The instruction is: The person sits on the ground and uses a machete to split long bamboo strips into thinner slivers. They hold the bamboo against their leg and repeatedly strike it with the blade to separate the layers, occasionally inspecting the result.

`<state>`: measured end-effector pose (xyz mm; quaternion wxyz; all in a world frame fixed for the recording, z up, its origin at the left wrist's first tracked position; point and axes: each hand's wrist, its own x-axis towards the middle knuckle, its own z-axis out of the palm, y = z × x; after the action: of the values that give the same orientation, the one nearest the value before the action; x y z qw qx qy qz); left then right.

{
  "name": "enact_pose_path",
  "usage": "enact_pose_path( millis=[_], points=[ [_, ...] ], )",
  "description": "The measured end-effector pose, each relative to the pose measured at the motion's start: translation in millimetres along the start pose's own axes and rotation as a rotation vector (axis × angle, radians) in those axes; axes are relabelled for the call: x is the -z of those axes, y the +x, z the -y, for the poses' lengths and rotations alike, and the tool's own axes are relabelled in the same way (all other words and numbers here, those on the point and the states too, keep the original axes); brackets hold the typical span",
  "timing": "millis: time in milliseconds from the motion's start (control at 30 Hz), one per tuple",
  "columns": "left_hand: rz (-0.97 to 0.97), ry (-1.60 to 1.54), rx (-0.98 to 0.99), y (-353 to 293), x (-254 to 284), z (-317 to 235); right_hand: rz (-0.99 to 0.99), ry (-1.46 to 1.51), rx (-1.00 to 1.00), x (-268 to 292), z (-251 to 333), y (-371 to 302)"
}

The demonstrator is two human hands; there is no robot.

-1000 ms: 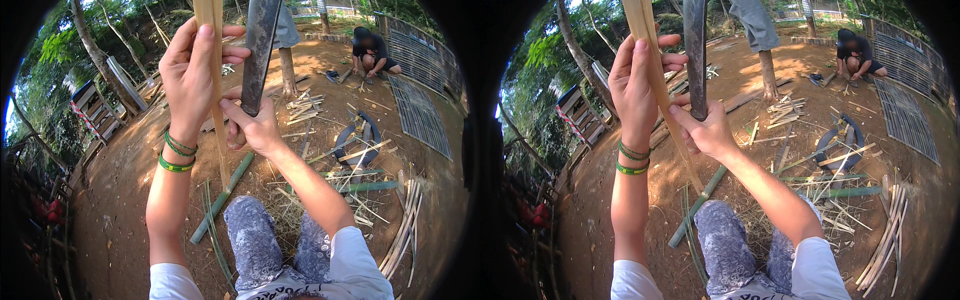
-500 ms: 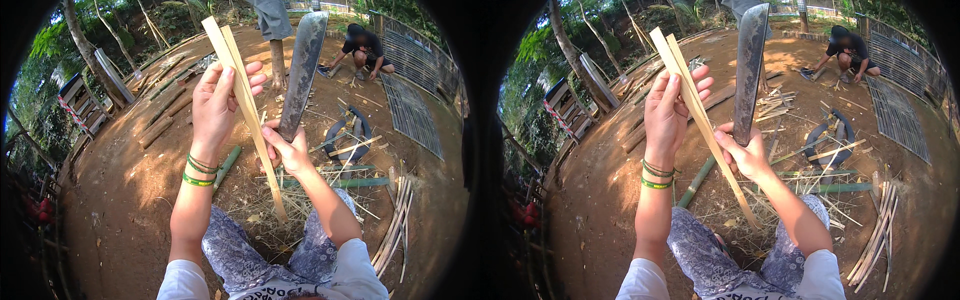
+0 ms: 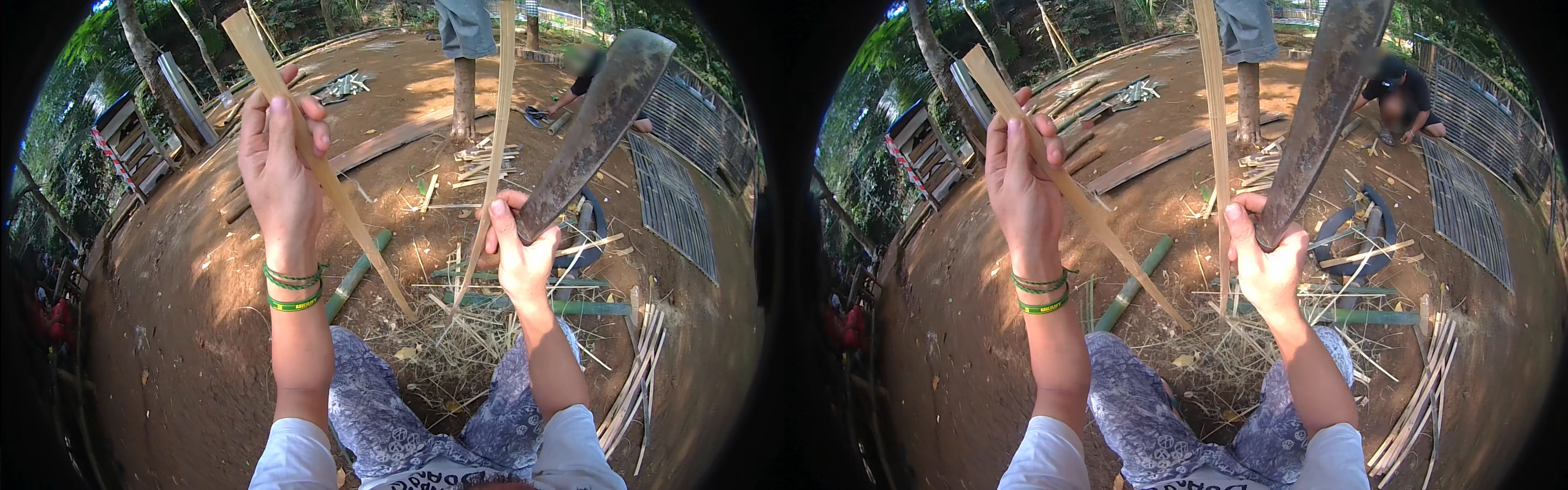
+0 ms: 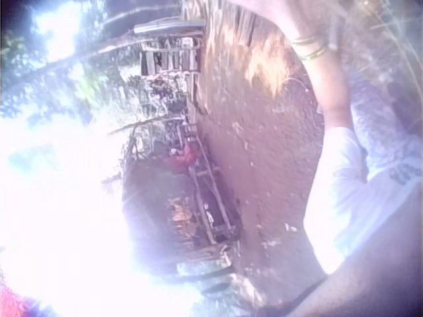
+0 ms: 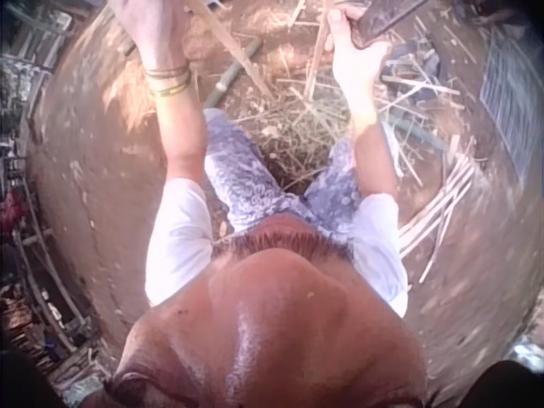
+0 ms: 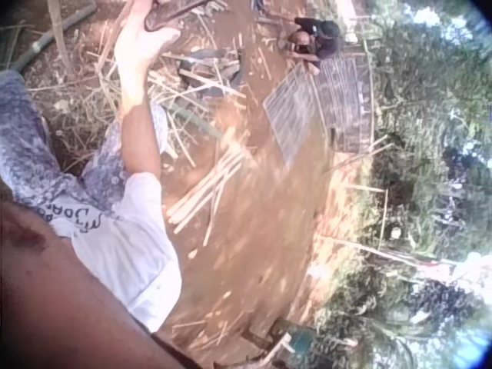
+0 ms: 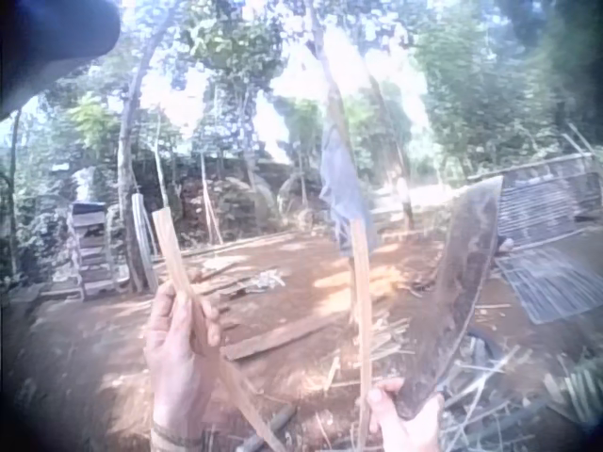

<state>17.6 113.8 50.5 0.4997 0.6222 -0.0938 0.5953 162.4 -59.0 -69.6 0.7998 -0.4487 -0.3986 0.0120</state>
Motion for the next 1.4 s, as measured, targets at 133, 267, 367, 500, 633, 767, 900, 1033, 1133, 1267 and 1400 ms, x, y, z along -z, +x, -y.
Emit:
enact_pose_path(
  millis=[133,267,367,500,633,767,900,1033,1133,1267,1400],
  points=[
    [-0.005,0.052,-0.092,-0.9,11.0,-15.8,-0.096,-0.009,0.067,2.0,0.7,2.5],
    [-0.037,0.039,0.039,-27.1,-7.7,9.1,0.063,0.074,0.025,-16.4,-7.5,-11.9],
    [0.024,-0.037,0.187,-54.9,-13.8,38.5,0.204,0.075,-0.107,-28.9,-17.1,-26.0],
    [0.094,-0.245,0.274,-77.0,-11.6,57.5,0.268,-0.051,-0.007,-40.8,-38.8,-38.0],
    [0.043,-0.426,0.304,-82.6,-14.5,53.7,0.273,-0.044,-0.157,-44.2,-48.7,-48.6],
    [0.016,-0.469,0.363,-83.8,-10.8,48.2,0.259,-0.002,-0.174,-47.8,-47.0,-50.4],
    [-0.01,-0.473,0.424,-85.9,-14.2,42.8,0.278,-0.001,-0.222,-47.0,-48.1,-49.6],
    [0.018,-0.509,0.439,-85.8,-13.0,38.5,0.283,0.024,-0.334,-47.4,-46.5,-50.7],
    [0.014,-0.515,0.453,-86.3,-14.7,38.0,0.276,-0.013,-0.308,-46.3,-49.7,-51.2],
    [0.024,-0.547,0.46,-88.9,-13.8,41.2,0.255,-0.065,-0.192,-47.4,-53.3,-51.8],
    [0.0,-0.559,0.481,-90.9,-14.7,39.6,0.251,-0.069,-0.201,-46.7,-49.9,-52.6]
  ],
)
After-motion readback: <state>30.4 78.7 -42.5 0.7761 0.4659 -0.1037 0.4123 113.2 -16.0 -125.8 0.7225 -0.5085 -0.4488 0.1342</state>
